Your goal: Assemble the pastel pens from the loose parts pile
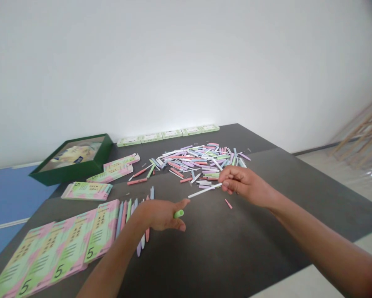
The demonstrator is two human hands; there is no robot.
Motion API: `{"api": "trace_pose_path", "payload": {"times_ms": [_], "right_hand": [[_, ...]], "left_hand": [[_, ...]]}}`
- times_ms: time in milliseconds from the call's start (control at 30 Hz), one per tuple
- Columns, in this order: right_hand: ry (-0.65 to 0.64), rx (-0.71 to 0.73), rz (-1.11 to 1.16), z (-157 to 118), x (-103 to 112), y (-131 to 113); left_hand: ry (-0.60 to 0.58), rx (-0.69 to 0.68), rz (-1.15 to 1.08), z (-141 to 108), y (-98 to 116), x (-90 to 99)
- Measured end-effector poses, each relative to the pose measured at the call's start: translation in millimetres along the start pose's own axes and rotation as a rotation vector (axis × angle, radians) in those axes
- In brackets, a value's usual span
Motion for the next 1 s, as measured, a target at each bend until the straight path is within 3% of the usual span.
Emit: {"api": "trace_pose_path", "payload": {"times_ms": [333, 1000], "right_hand": [[-0.057, 0.1, -0.489, -10.5, -12.1, -51.9], [-0.096, 0.275, -0.776, -22.5, -29.2, -89.2]], "left_hand": [[-0.029, -0.029, 0.009, 2.3, 5.8, 0.6], [-0.034, -0.092, -0.048, 4.0, 11.0, -0.2]]}}
Point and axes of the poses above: each hand's wrist, its own z-axis towards the middle knuckle, its own x-axis out of the back of the hand, y = z × x, the point moved 6 cm from there along z, towards the middle knuckle, and after that the axes turned 9 degrees about -x, right-handed, at the moved point
